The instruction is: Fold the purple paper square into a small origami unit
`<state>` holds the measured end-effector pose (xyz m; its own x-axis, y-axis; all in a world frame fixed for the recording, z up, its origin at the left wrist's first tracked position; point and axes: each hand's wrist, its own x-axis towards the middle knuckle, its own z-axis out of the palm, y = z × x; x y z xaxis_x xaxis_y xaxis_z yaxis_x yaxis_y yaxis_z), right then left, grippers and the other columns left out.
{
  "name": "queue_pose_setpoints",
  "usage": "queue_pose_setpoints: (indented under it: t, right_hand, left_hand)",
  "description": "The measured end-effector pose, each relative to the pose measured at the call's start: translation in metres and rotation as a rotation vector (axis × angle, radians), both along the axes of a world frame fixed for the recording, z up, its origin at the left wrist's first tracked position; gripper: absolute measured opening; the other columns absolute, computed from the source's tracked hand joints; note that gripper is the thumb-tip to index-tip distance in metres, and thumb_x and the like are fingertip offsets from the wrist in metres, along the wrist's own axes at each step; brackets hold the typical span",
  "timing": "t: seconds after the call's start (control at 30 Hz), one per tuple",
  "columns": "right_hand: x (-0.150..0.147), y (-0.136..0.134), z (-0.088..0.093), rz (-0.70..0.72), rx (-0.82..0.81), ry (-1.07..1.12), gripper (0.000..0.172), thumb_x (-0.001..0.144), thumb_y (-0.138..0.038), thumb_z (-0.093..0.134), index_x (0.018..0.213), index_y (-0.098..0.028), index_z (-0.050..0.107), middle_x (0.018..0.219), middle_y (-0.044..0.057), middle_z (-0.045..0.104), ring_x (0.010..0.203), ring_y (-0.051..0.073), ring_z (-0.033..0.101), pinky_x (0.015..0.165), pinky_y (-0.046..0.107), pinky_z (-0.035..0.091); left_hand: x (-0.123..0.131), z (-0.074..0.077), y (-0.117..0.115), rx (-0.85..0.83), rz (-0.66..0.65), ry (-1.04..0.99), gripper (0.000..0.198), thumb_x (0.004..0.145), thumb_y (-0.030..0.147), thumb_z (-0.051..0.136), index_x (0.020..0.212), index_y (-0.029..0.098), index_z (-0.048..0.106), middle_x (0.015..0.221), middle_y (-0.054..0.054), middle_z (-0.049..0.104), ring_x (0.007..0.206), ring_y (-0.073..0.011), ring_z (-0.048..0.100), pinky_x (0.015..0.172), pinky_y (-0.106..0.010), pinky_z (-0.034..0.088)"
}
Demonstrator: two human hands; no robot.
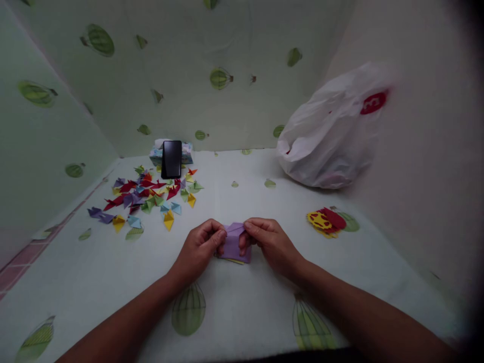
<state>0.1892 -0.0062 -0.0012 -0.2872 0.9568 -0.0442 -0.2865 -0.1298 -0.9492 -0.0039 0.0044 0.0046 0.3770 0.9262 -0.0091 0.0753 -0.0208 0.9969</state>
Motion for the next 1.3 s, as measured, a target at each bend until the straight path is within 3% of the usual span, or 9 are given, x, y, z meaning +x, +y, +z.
queue_pose_setpoints:
  t: [0.6, 1.0, 1.2, 1.3]
  right_hand:
    - [0.0003, 0.0000, 0.0031, -0.117, 0.023, -0.065, 0.031, 0.089, -0.036, 0.063, 0.066, -0.015, 0.065, 0.063, 0.001, 0.066, 0.053, 0.012, 0.061, 0.059, 0.027, 0.046]
    - [-0.0004, -0.0034, 0.0042, -0.108, 0.114, -0.188, 0.034, 0.092, -0.038, 0.060, 0.067, -0.016, 0.064, 0.065, 0.001, 0.065, 0.057, 0.013, 0.060, 0.062, 0.028, 0.048]
    - [-0.0007, -0.0027, 0.0068, -0.004, 0.152, -0.313, 0.034, 0.091, -0.040, 0.060, 0.066, -0.017, 0.065, 0.061, 0.001, 0.064, 0.057, 0.013, 0.059, 0.059, 0.027, 0.047]
    - [-0.0019, -0.0035, 0.0058, 0.021, 0.155, -0.292, 0.029, 0.089, -0.037, 0.063, 0.069, -0.017, 0.065, 0.063, 0.000, 0.064, 0.059, 0.013, 0.060, 0.060, 0.026, 0.048]
  left_hand:
    - [0.0033, 0.0007, 0.0010, -0.116, 0.059, -0.032, 0.022, 0.083, 0.037, 0.065, 0.081, 0.016, 0.060, 0.058, 0.004, 0.058, 0.056, -0.0112, 0.052, 0.059, -0.025, 0.041]
    - [0.0012, 0.0016, -0.0008, -0.046, 0.052, 0.061, 0.027, 0.084, 0.038, 0.065, 0.071, 0.017, 0.057, 0.057, 0.004, 0.054, 0.056, -0.0114, 0.048, 0.057, -0.025, 0.038]
    - [0.0027, -0.0006, -0.0008, -0.101, 0.040, -0.015, 0.027, 0.081, 0.040, 0.071, 0.091, 0.016, 0.064, 0.070, 0.001, 0.061, 0.063, -0.0129, 0.053, 0.060, -0.025, 0.042]
    - [0.0037, -0.0013, -0.0014, -0.117, 0.020, -0.033, 0.026, 0.081, 0.040, 0.070, 0.078, 0.015, 0.063, 0.067, 0.001, 0.060, 0.061, -0.0116, 0.051, 0.059, -0.024, 0.040]
